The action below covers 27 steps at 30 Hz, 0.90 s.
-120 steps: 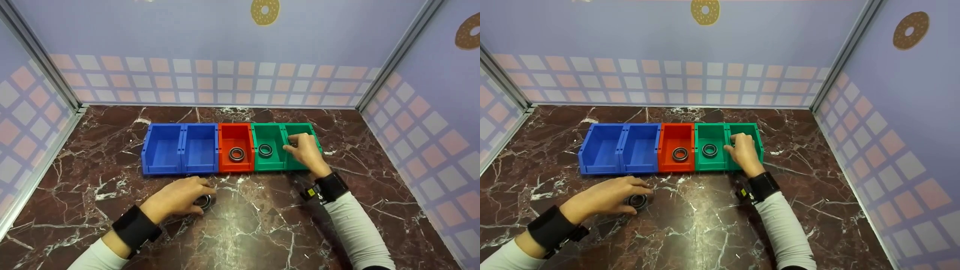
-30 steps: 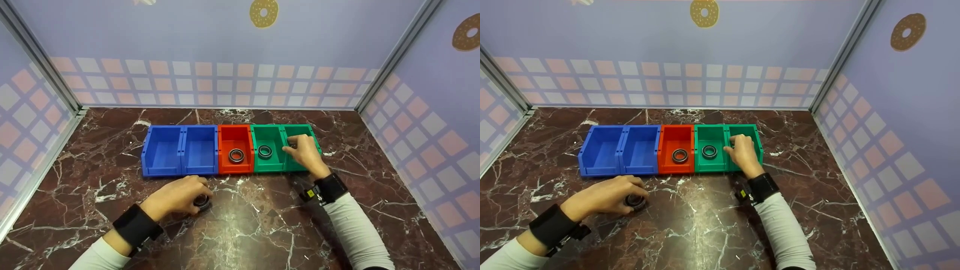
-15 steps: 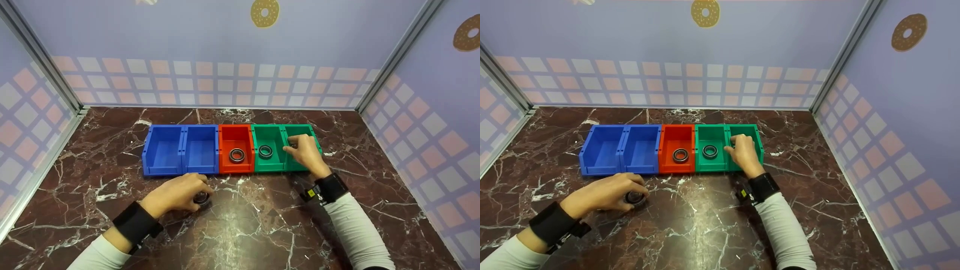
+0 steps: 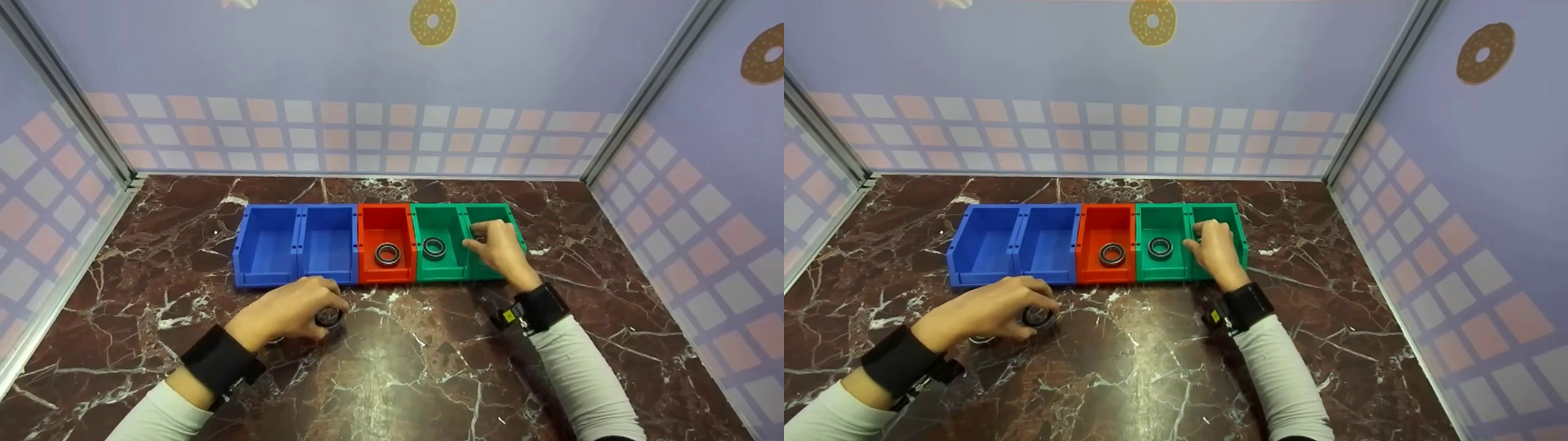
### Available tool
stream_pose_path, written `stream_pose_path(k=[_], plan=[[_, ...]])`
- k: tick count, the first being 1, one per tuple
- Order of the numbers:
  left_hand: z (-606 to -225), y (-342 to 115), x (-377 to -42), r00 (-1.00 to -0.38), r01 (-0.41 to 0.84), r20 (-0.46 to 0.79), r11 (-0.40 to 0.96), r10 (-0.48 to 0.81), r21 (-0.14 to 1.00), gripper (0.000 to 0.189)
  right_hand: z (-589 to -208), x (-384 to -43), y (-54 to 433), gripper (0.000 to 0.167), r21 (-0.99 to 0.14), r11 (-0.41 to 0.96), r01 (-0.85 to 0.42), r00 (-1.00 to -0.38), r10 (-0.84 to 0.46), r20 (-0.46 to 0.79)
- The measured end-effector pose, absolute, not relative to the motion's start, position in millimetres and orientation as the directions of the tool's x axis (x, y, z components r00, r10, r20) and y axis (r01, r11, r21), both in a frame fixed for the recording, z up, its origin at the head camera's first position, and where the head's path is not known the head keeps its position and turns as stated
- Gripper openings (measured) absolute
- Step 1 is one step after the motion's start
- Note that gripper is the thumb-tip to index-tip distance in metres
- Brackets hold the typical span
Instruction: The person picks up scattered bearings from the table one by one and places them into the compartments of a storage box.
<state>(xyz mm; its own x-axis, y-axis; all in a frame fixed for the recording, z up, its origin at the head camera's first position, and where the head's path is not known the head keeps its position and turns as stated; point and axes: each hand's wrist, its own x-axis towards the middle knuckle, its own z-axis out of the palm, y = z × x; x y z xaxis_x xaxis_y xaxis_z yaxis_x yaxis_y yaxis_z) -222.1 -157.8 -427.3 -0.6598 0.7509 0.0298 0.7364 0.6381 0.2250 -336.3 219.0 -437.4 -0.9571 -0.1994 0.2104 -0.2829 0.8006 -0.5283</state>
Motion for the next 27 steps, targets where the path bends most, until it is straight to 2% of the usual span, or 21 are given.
stream_pose_path(k=[5,27], plan=[[-424,-159,-225,-0.653,0.742,0.059,0.622,0.755,0.249,0.046,-437,-336,219,0.041,-0.532,0.8,-0.279,-0.959,-0.198,0.205],[-413,-164,-236,-0.668,0.737,0.086,0.64,0.739,0.217,0.047,-436,-336,218,0.043,-0.542,0.794,-0.274,-0.96,-0.193,0.202]])
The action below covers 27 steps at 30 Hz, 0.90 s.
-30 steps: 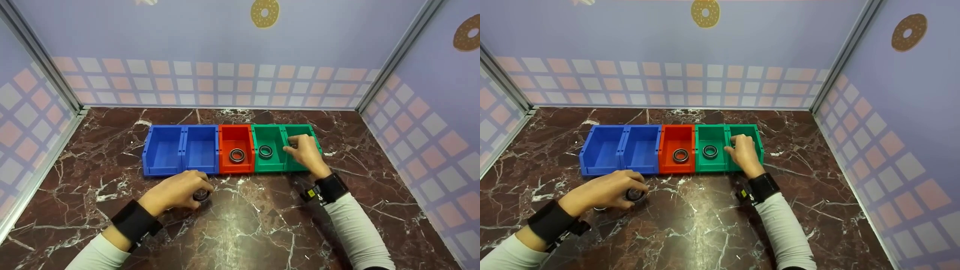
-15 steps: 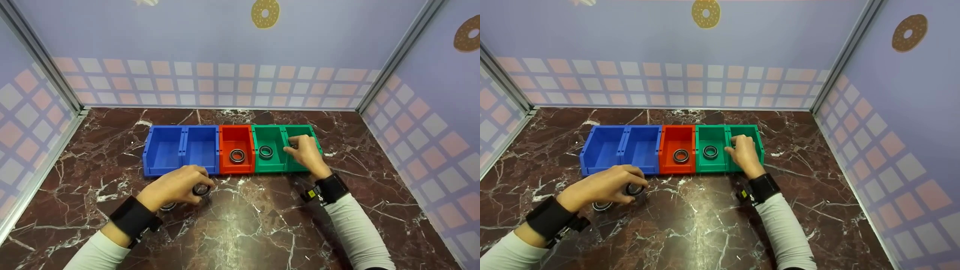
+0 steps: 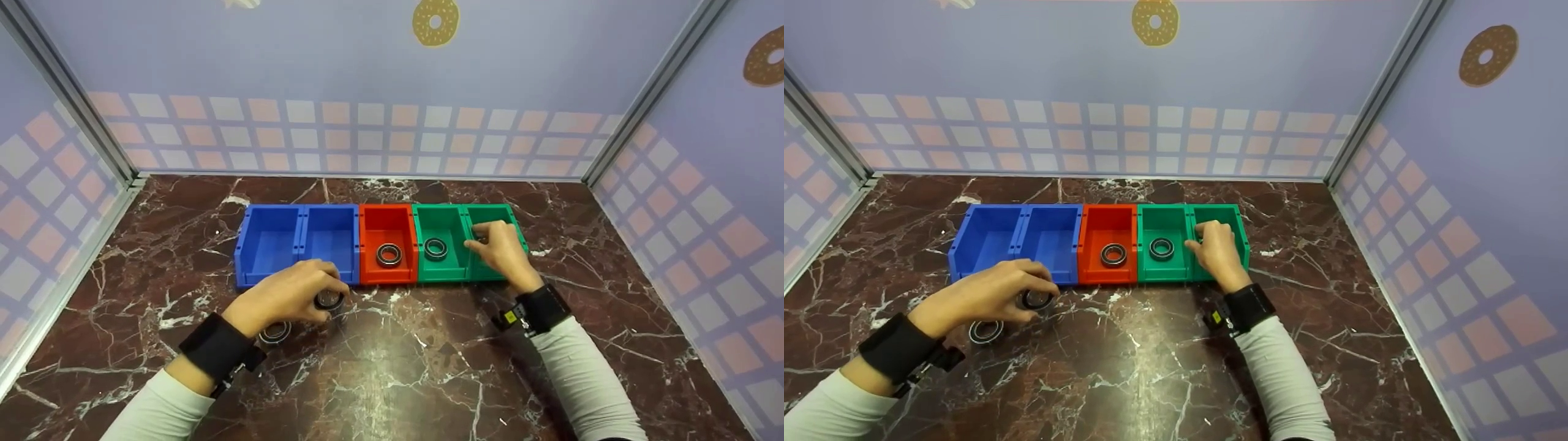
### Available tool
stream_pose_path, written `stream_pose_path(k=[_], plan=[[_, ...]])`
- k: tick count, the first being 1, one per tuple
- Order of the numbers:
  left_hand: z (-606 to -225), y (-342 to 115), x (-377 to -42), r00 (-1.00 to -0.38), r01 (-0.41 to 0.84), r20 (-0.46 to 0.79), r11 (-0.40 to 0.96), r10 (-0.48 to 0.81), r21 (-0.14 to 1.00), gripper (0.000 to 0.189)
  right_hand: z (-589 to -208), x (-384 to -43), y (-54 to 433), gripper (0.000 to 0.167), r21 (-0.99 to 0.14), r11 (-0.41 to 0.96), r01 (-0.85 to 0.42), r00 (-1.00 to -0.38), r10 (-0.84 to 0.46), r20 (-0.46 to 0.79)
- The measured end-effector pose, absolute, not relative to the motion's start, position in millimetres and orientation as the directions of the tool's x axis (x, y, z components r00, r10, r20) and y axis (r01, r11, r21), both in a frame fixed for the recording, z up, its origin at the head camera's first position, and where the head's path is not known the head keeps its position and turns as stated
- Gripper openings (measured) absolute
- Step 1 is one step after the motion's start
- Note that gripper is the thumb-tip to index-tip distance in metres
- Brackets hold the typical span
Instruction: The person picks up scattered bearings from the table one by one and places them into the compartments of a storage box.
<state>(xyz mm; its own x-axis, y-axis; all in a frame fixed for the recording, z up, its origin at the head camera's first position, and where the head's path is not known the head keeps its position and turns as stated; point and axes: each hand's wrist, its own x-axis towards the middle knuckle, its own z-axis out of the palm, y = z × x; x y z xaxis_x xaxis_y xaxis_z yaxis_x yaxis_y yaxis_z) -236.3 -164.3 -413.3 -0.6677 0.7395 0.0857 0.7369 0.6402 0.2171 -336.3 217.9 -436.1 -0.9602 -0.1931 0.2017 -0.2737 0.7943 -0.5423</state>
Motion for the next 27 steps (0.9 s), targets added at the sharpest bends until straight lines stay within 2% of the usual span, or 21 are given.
stream_pose_path(k=[12,20,27], plan=[[-411,-164,-245,-0.645,0.762,0.152,0.616,0.749,0.199,0.047,-436,-336,218,0.042,-0.541,0.804,-0.248,-0.968,-0.181,0.175],[-406,-162,-250,-0.681,0.73,0.117,0.655,0.723,0.197,0.047,-435,-335,219,0.043,-0.555,0.792,-0.254,-0.967,-0.189,0.173],[-404,-163,-251,-0.679,0.732,0.129,0.654,0.722,0.193,0.046,-435,-335,218,0.043,-0.543,0.795,-0.269,-0.962,-0.196,0.19]])
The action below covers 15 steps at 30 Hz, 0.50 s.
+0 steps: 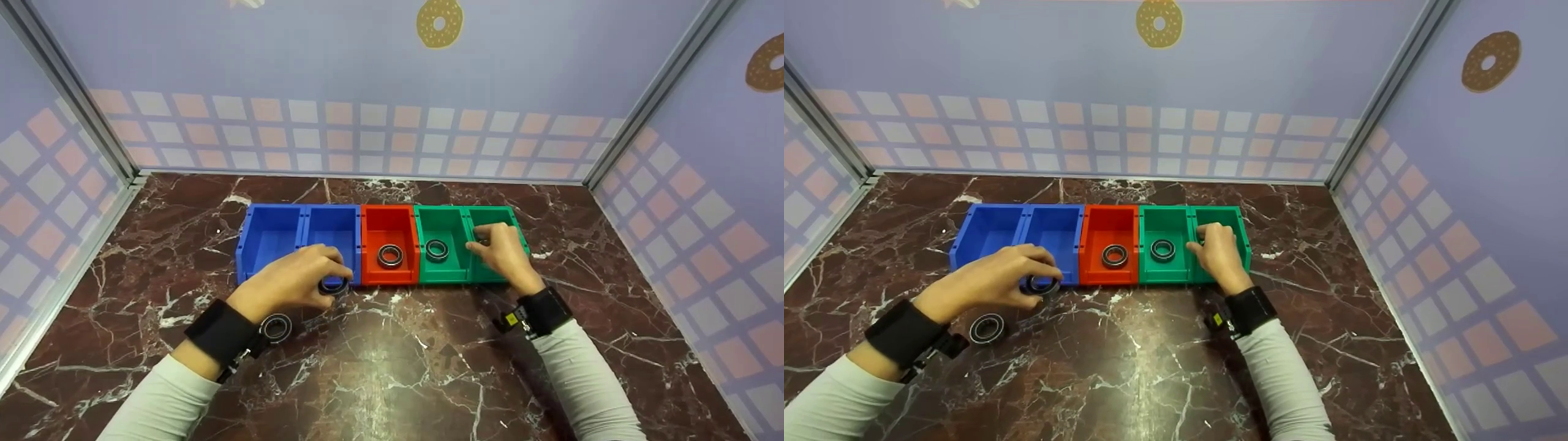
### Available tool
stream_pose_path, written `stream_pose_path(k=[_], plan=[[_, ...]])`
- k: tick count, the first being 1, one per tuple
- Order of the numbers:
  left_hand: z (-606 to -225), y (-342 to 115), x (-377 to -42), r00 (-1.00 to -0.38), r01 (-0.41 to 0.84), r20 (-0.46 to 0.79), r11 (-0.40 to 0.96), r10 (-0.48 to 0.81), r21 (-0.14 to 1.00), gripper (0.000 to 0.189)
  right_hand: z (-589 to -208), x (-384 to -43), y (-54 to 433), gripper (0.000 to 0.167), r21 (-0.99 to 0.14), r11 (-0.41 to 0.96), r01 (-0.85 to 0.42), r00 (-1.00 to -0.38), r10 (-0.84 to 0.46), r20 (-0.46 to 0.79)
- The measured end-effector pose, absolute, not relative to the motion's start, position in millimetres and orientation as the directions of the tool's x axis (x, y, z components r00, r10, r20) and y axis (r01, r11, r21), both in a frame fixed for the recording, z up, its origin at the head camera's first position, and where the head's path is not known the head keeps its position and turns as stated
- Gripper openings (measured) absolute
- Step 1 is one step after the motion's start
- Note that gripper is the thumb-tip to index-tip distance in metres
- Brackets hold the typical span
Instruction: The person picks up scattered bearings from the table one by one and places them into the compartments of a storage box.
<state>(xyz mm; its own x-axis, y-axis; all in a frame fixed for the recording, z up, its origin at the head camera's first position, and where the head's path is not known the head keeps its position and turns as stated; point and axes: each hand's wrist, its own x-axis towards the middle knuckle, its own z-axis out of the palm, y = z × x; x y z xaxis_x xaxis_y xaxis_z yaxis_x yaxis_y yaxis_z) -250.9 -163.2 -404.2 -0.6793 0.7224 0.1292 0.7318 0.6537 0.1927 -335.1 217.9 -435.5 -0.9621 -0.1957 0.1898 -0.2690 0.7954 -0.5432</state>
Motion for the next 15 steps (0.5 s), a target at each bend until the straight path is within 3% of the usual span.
stream_pose_path(k=[10,15], plan=[[-399,-163,-262,-0.635,0.773,0.189,0.616,0.749,0.152,0.044,-437,-334,219,0.043,-0.553,0.792,-0.257,-0.966,-0.197,0.167],[-394,-163,-266,-0.641,0.767,0.189,0.621,0.744,0.159,0.043,-437,-335,219,0.041,-0.539,0.795,-0.276,-0.96,-0.203,0.193]])
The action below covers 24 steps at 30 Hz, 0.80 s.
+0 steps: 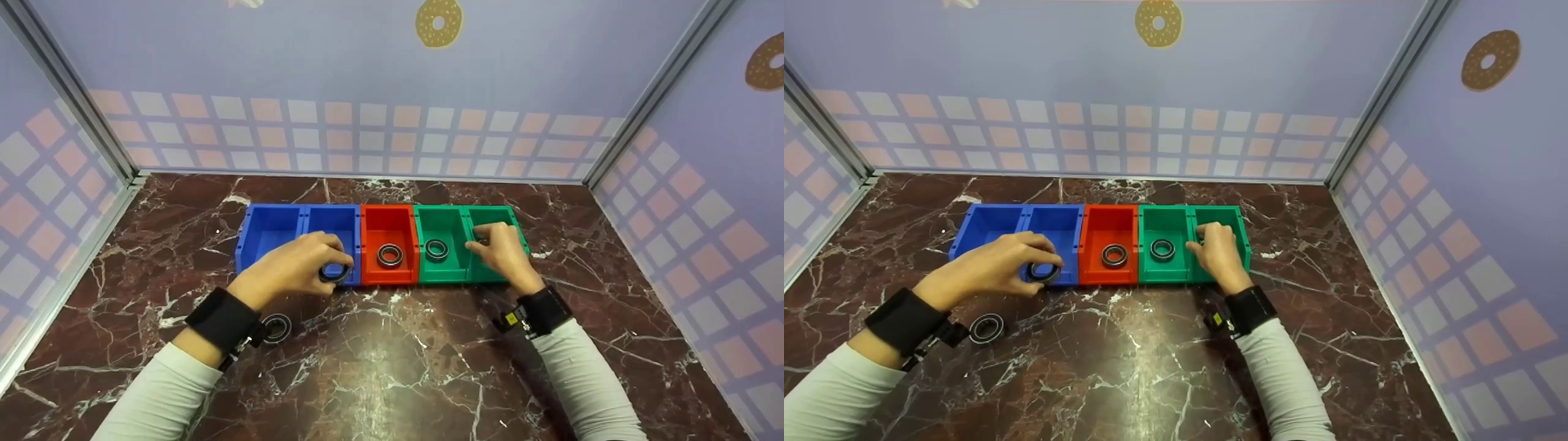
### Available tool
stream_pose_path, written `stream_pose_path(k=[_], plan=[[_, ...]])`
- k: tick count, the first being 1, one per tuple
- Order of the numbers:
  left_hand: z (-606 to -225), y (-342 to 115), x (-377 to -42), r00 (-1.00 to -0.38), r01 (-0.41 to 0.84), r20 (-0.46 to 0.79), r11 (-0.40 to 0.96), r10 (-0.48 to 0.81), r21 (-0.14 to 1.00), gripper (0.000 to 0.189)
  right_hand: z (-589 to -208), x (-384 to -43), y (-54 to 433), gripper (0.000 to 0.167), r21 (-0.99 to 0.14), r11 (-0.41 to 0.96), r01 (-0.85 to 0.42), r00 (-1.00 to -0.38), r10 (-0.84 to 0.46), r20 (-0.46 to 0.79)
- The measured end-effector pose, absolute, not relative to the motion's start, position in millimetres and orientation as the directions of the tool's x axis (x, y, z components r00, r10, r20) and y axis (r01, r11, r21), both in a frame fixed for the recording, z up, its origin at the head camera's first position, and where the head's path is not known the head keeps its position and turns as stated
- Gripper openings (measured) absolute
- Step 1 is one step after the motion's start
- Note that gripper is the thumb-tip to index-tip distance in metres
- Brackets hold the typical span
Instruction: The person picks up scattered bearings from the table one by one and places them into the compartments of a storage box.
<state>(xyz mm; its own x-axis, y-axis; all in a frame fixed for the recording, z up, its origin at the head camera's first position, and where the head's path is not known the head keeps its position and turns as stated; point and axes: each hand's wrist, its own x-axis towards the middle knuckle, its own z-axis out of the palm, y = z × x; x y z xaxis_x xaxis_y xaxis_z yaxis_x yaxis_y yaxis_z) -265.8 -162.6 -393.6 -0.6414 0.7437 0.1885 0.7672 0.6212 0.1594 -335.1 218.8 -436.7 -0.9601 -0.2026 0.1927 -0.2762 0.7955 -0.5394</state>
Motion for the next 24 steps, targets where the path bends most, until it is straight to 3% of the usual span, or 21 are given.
stream_pose_path(k=[24], plan=[[-385,-168,-293,-0.71,0.704,0.194,0.685,0.677,0.186,0.045,-434,-335,218,0.045,-0.547,0.803,-0.237,-0.971,-0.183,0.152]])
